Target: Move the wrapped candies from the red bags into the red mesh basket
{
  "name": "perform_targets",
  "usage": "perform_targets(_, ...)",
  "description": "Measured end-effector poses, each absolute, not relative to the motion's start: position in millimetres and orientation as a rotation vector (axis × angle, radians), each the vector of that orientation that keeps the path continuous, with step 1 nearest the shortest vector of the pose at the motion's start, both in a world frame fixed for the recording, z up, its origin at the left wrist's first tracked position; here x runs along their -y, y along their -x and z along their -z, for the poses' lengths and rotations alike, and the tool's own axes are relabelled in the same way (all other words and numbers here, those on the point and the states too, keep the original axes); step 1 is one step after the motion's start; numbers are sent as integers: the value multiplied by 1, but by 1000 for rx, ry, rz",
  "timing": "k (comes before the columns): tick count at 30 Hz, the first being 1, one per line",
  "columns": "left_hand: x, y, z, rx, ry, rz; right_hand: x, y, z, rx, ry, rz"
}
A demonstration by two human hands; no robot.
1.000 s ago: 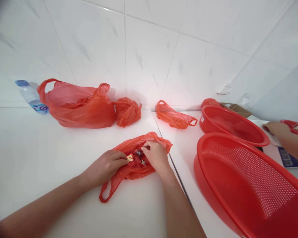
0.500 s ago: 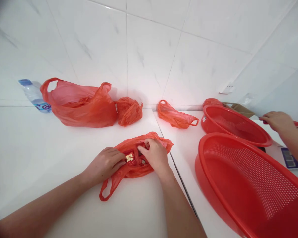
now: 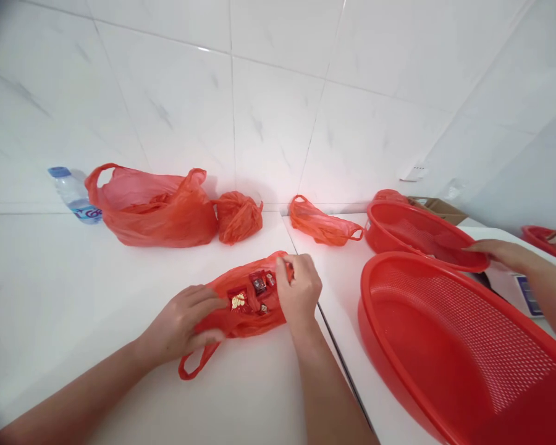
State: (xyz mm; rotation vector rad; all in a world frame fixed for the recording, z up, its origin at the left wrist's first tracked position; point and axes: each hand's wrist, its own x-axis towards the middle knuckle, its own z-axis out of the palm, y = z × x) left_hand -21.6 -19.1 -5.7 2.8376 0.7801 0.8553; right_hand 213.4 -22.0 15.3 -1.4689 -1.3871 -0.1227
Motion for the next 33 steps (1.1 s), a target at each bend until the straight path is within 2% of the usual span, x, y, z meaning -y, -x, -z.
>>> perform_targets(2,34,27,5,-705,-2835,-823,20,-217,-17,1352,1485,287)
perform_targets(4,48,34,8,-738,-2851,-728,16,-222,-16,1456,1549,317)
perform_targets(10,65,61,26,-1087,-2905,-572,10,-243,-11,1597,1842,183)
perform_targets(15,45,83,6,-1306,-2721,-800,17,-258,-19,1404,1940,-108)
perform_targets(17,37,85,-16,-1414,-2473,-1003,18,-261,-22,1349,1760,-368)
perform_targets(20,30,82,-56,-1465,-1879,-1253,17,-261,-24,1183,1228,-749)
perform_targets(23,30,75,-93,-1234,-1368,-1440,16,-261,-24,1064,850,-845)
perform_targets(28,29,64,-119,-799,-1083,-1517,18,-258,-25,1077,742,-848)
perform_targets(33,30,63,-104,-829,-1169,-1376,16,-256,-18,1158,739,-973)
